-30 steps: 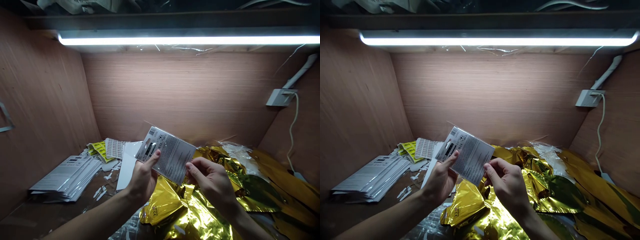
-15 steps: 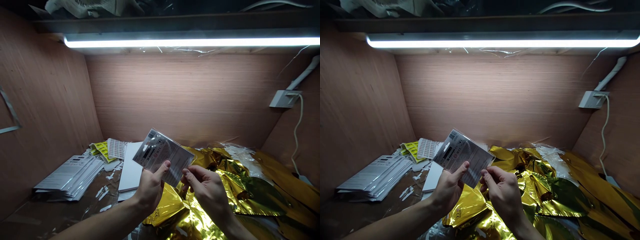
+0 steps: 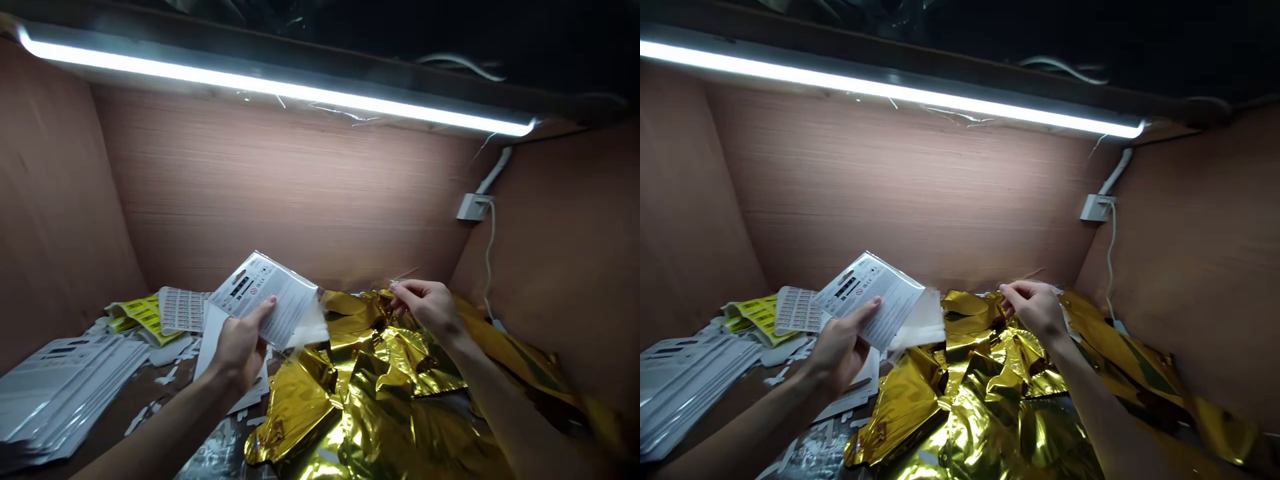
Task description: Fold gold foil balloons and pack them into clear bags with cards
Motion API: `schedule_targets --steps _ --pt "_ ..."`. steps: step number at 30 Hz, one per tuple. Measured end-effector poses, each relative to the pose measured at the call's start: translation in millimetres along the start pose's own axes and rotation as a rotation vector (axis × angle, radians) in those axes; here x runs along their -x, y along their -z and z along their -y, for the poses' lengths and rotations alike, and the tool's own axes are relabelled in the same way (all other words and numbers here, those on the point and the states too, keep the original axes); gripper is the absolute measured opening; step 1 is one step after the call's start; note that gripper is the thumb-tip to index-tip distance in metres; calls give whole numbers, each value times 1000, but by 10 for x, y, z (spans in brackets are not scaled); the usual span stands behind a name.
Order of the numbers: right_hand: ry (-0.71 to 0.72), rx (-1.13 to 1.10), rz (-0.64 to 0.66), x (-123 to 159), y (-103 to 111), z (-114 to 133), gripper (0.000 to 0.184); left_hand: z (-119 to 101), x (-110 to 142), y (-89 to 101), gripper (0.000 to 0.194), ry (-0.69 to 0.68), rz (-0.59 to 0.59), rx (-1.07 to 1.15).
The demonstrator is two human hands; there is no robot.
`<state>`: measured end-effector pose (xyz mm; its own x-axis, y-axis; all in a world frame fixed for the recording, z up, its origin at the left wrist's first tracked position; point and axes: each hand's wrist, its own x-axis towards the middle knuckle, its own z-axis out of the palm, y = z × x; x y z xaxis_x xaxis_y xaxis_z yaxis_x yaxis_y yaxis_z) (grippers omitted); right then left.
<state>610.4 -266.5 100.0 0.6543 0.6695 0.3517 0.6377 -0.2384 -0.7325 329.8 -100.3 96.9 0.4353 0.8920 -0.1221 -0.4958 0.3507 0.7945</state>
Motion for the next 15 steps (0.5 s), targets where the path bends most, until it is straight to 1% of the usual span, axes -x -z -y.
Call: schedule_targets --steps 1,2,3,4,7,8,10,13,15 --pt "-23 107 -61 -154 82 -161 51 -26 -23 10 38 3 3 -3" --pt "-42 225 -86 -305 137 -322 44 -39 -37 20 40 14 16 -11" --pt "-42 343 -61 -448 164 -479 35 -43 -43 30 43 29 29 -20" --pt "-37 450 -11 -578 168 -628 27 -41 -42 38 44 54 40 -29" --pt "-49 698 242 -854 95 -1010 29 -30 -12 51 48 129 80 -66" --pt "-69 765 310 -907 63 -1111 27 -34 2 53 49 149 99 -74" --pt "-124 879 395 -968 14 -1273 22 -55 26 56 50 180 133 -87" --pt "-204 1001 441 -998 -2 -1426 18 -98 47 61 47 205 164 -83" --pt "-233 1054 435 -1004 28 -1485 24 -113 46 69 47 211 184 -83"
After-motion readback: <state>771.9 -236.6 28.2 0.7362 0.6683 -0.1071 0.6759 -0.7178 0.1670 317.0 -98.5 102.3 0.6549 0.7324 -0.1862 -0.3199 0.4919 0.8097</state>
